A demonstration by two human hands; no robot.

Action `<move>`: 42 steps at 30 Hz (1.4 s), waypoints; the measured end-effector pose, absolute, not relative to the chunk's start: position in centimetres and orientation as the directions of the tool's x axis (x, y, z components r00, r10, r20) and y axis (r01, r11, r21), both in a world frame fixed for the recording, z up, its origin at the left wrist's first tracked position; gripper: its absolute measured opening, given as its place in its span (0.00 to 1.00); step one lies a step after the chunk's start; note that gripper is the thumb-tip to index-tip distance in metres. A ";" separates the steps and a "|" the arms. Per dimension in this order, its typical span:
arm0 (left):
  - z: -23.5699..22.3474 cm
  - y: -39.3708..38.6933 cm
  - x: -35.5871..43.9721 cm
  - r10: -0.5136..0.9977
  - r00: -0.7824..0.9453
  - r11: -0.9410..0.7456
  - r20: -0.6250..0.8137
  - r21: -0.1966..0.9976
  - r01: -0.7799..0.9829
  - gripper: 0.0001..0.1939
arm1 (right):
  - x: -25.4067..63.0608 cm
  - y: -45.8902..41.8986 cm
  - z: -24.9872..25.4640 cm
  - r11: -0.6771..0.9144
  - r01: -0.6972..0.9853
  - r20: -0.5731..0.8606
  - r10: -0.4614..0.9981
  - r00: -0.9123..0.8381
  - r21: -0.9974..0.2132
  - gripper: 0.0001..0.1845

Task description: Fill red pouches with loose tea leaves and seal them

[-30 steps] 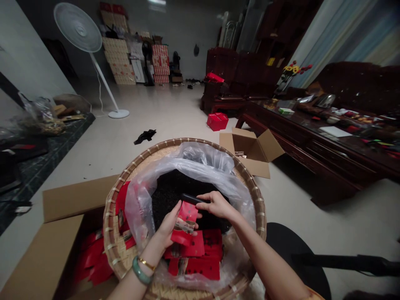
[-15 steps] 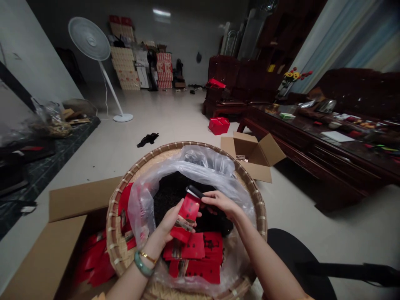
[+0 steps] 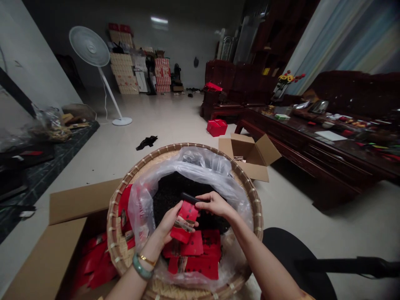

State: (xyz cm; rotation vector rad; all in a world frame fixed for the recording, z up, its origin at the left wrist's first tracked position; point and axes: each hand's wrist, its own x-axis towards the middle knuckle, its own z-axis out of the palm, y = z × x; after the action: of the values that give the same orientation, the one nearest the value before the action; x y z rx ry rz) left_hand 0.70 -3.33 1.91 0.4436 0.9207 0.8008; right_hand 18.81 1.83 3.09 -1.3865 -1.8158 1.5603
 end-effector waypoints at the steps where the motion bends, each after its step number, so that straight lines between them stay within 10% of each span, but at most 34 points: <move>1: 2.0 -3.2 0.5 0.777 0.363 0.629 -0.514 0.636 -0.447 0.25 | 18.8 1.8 3.1 -0.101 0.436 -0.309 0.844 -0.438 -0.894 0.26; 11: 1.8 -3.0 0.1 0.806 0.382 0.573 -0.452 0.759 -0.310 0.25 | 18.2 1.4 2.7 0.073 0.436 -0.139 0.890 -0.435 -0.897 0.21; 21: 1.7 -3.1 0.1 0.803 0.306 0.594 -0.511 0.729 -0.340 0.35 | 19.2 2.2 2.5 -0.103 0.220 -0.211 0.807 -0.552 -0.970 0.26; 42: 1.3 -2.4 -0.5 0.887 0.193 0.461 -0.419 0.823 -0.333 0.25 | 20.9 0.5 1.4 0.058 0.564 -0.147 0.938 -0.313 -0.824 0.29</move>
State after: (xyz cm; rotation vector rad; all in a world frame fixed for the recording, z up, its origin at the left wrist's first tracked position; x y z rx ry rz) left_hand -0.52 -2.43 1.29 0.6538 1.0414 0.9469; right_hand 20.93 0.48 1.36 -1.4977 -1.9126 1.1609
